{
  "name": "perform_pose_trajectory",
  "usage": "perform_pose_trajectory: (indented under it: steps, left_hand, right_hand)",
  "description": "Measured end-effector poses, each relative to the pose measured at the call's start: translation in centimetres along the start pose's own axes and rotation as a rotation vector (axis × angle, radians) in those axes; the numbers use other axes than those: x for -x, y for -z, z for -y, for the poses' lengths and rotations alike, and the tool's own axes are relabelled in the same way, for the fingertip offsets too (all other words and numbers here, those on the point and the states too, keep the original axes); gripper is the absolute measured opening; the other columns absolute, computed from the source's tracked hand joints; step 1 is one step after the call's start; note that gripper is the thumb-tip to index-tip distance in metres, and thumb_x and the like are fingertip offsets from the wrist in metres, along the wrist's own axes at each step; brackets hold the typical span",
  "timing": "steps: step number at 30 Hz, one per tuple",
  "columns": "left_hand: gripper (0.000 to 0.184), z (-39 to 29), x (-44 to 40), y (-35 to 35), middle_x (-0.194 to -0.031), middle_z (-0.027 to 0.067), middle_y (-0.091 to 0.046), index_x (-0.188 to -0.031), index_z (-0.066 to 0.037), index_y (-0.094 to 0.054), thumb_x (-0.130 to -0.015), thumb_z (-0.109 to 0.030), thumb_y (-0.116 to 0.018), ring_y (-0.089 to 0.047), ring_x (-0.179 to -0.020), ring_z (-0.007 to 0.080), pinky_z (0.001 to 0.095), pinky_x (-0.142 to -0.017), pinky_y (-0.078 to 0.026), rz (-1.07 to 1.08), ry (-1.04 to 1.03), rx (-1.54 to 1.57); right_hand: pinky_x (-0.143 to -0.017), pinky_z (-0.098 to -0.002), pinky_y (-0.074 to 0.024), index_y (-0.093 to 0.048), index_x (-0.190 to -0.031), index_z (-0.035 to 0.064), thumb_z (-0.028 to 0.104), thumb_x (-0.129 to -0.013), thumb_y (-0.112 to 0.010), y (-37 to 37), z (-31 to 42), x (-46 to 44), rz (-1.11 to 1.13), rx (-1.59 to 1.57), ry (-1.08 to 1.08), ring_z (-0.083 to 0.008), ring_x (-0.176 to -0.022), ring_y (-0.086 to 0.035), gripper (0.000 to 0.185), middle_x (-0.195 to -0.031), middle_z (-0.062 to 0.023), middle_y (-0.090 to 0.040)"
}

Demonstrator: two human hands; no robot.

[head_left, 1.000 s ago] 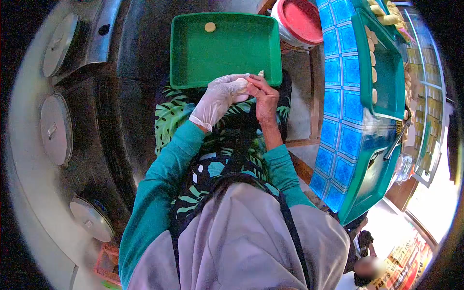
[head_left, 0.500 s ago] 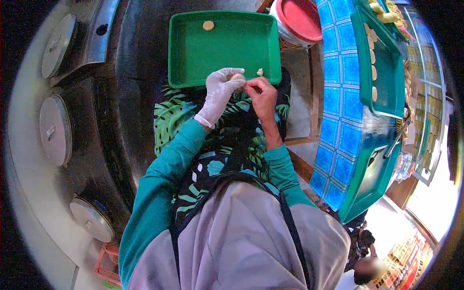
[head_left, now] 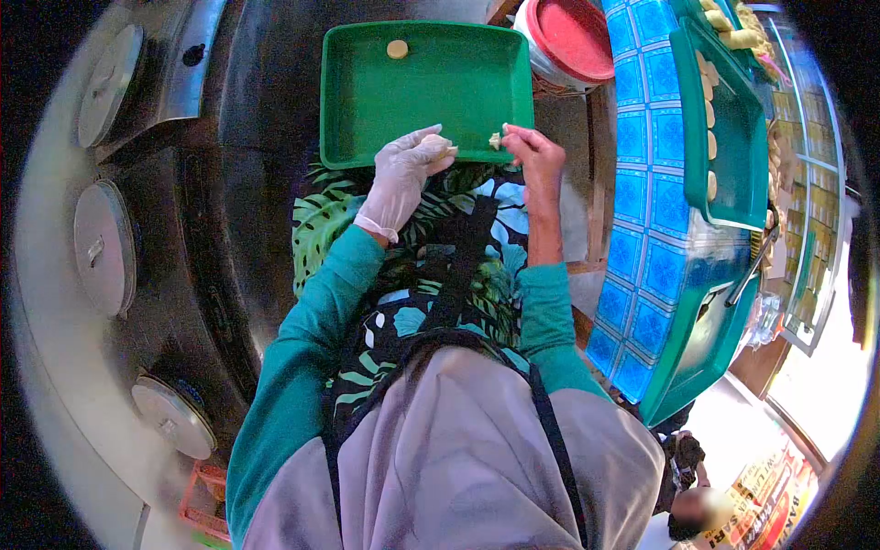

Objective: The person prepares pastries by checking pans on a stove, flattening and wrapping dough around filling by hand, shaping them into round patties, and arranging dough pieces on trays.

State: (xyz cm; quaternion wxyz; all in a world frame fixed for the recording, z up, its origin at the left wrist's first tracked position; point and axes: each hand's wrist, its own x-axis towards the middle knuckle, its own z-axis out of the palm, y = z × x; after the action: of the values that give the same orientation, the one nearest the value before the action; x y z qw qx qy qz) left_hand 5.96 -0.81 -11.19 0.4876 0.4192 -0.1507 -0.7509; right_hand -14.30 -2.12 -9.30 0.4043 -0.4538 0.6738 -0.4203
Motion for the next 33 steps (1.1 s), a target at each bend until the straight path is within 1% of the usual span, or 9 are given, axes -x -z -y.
perform_pose_trajectory:
  steps: [1,3,4,8,12,15,17,20,33]
  left_hand:
    - [0.039,-0.2,0.0,0.2,-0.103,0.0140,-0.063,-0.124,0.007,-0.049,-0.089,-0.008,-0.061,-0.064,-0.091,0.0214,0.0295,-0.084,-0.053,0.034,0.040,0.067]
    - [0.040,-0.4,-0.1,0.6,-0.105,0.0148,-0.062,-0.125,0.007,-0.047,-0.090,-0.008,-0.060,-0.063,-0.096,0.0225,0.0310,-0.088,-0.052,0.083,0.050,0.126]
    - [0.041,-0.4,0.0,0.8,-0.107,0.0155,-0.061,-0.126,0.007,-0.046,-0.091,-0.009,-0.059,-0.062,-0.100,0.0236,0.0324,-0.092,-0.051,0.130,0.060,0.183]
    - [0.040,-1.3,0.8,0.2,-0.108,0.0156,-0.060,-0.126,0.008,-0.044,-0.092,-0.008,-0.057,-0.061,-0.101,0.0248,0.0343,-0.094,-0.050,0.150,0.082,0.261]
    - [0.040,-1.7,1.4,0.0,-0.107,0.0144,-0.060,-0.126,0.008,-0.045,-0.092,-0.008,-0.058,-0.061,-0.102,0.0258,0.0341,-0.094,-0.050,0.186,0.082,0.334]
    - [0.037,-1.8,1.4,-0.2,-0.107,0.0126,-0.060,-0.123,0.007,-0.048,-0.091,-0.009,-0.059,-0.061,-0.101,0.0244,0.0329,-0.092,-0.051,0.174,0.128,0.289]
    - [0.035,-1.8,1.4,-0.7,-0.107,0.0117,-0.061,-0.122,0.006,-0.050,-0.091,-0.010,-0.059,-0.062,-0.100,0.0232,0.0320,-0.091,-0.051,0.165,0.166,0.240]
    - [0.032,-1.9,1.9,-1.5,-0.107,0.0102,-0.062,-0.118,0.003,-0.055,-0.091,-0.012,-0.061,-0.062,-0.098,0.0202,0.0299,-0.088,-0.052,0.249,0.172,0.213]
    - [0.023,-2.2,2.5,-1.5,-0.095,0.0125,-0.068,-0.104,0.004,-0.064,-0.085,-0.008,-0.066,-0.068,-0.078,0.0209,0.0301,-0.072,-0.056,0.180,0.071,-0.070]
  right_hand:
    - [-0.059,-0.0344,-0.0501,-0.071,-0.082,0.0024,0.010,-0.082,-0.064,0.1,-1.0,-1.0,0.000,0.000,0.001,-0.0225,-0.068,-0.065,0.010,-0.078,-0.0084,-0.069]
    - [-0.061,-0.0407,-0.0520,-0.070,-0.077,0.0039,0.014,-0.079,-0.062,-0.3,-2.1,-2.5,0.084,0.728,0.436,-0.0283,-0.069,-0.067,0.014,-0.074,-0.0146,-0.068]
    - [-0.065,-0.0446,-0.0510,-0.069,-0.075,0.0062,0.017,-0.077,-0.062,-0.9,-2.5,-2.9,0.131,0.996,0.401,-0.0367,-0.074,-0.065,0.013,-0.075,-0.0223,-0.063]
    - [-0.063,-0.0490,-0.0503,-0.062,-0.068,0.0035,0.010,-0.073,-0.060,-2.4,-4.7,-3.8,0.060,1.091,0.583,-0.0388,-0.074,-0.063,0.009,-0.073,-0.0202,-0.062]
    - [-0.065,-0.0469,-0.0506,-0.065,-0.071,0.0040,0.008,-0.072,-0.059,-2.2,-3.6,-3.3,0.058,1.084,0.502,-0.0382,-0.075,-0.063,0.007,-0.078,-0.0205,-0.064]
    - [-0.070,-0.0385,-0.0518,-0.069,-0.079,0.0039,0.003,-0.072,-0.061,-1.0,0.1,-0.8,0.061,0.927,0.565,-0.0296,-0.076,-0.064,0.011,-0.080,-0.0160,-0.066]
    - [-0.075,-0.0314,-0.0502,-0.072,-0.088,0.0034,0.003,-0.074,-0.069,-1.1,3.0,1.1,0.261,0.136,0.264,-0.0209,-0.082,-0.064,0.015,-0.085,-0.0111,-0.068]
    - [-0.076,-0.0269,-0.0484,-0.073,-0.093,0.0023,0.005,-0.075,-0.073,-2.2,2.3,2.6,0.336,-0.347,0.083,-0.0150,-0.086,-0.062,0.017,-0.090,-0.0063,-0.069]
    - [-0.070,-0.0265,-0.0492,-0.068,-0.087,-0.0008,-0.001,-0.075,-0.070,-3.6,0.7,2.7,0.368,-0.808,-0.254,-0.0131,-0.077,-0.063,0.012,-0.090,-0.0089,-0.069]
